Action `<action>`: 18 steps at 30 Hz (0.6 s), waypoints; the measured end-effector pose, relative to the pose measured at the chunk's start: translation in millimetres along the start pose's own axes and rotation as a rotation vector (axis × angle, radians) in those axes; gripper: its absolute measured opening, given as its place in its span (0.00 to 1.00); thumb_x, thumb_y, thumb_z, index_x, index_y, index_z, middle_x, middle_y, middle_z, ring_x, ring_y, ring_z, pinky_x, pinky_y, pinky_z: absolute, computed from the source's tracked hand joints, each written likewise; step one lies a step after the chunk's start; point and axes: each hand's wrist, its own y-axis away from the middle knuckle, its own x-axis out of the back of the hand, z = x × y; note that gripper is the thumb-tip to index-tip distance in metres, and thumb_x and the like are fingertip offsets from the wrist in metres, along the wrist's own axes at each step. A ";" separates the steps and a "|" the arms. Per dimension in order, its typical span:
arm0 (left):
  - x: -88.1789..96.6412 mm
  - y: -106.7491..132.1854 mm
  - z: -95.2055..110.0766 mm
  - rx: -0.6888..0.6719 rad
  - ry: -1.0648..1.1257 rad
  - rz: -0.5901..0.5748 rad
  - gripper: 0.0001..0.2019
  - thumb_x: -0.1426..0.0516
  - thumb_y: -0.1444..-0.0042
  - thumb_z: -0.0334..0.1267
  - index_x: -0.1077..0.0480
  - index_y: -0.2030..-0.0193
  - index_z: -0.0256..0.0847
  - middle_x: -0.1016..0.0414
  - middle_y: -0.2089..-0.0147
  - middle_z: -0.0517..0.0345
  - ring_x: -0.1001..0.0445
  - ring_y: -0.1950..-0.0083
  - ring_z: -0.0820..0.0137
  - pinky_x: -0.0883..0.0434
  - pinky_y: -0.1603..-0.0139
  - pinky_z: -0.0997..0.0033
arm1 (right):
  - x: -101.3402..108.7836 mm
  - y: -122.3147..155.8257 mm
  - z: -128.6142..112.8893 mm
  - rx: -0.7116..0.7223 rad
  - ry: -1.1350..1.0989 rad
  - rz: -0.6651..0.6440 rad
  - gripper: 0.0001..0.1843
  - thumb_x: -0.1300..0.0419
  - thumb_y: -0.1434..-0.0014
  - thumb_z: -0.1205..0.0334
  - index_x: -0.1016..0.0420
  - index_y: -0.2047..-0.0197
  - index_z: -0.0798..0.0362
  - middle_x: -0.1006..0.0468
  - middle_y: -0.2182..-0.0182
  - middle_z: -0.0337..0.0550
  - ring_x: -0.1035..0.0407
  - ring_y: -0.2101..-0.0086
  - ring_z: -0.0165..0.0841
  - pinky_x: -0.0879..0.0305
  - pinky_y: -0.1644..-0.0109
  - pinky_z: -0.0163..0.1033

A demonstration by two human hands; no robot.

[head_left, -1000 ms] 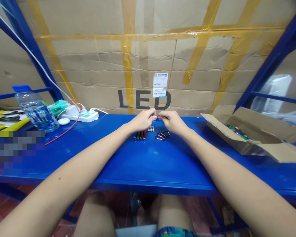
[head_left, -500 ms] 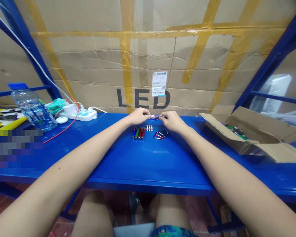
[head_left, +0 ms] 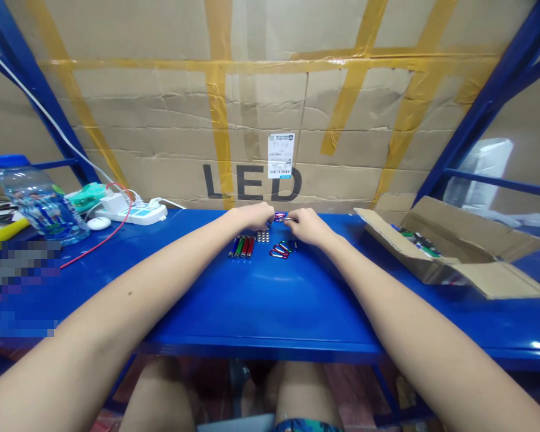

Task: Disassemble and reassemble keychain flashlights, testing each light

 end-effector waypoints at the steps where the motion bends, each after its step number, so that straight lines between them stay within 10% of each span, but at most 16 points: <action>1: 0.3 0.9 -1.3 0.009 -0.018 0.003 0.14 0.43 0.50 0.29 0.21 0.57 0.35 0.21 0.64 0.47 0.28 0.68 0.66 0.35 0.66 0.68 | -0.3 0.1 -0.1 0.001 0.000 -0.002 0.13 0.45 0.36 0.64 0.24 0.71 0.53 0.21 0.70 0.48 0.34 0.72 0.34 0.50 0.68 0.39; 18: -20.3 38.7 -30.8 0.035 0.105 0.201 0.21 0.50 0.43 0.30 0.22 0.48 0.46 0.23 0.42 0.57 0.28 0.41 0.63 0.38 0.37 0.60 | -21.3 -7.5 -13.3 0.043 -0.316 -0.004 0.11 0.51 0.31 0.64 0.36 0.67 0.50 0.17 0.58 0.47 0.26 0.57 0.39 0.37 0.56 0.39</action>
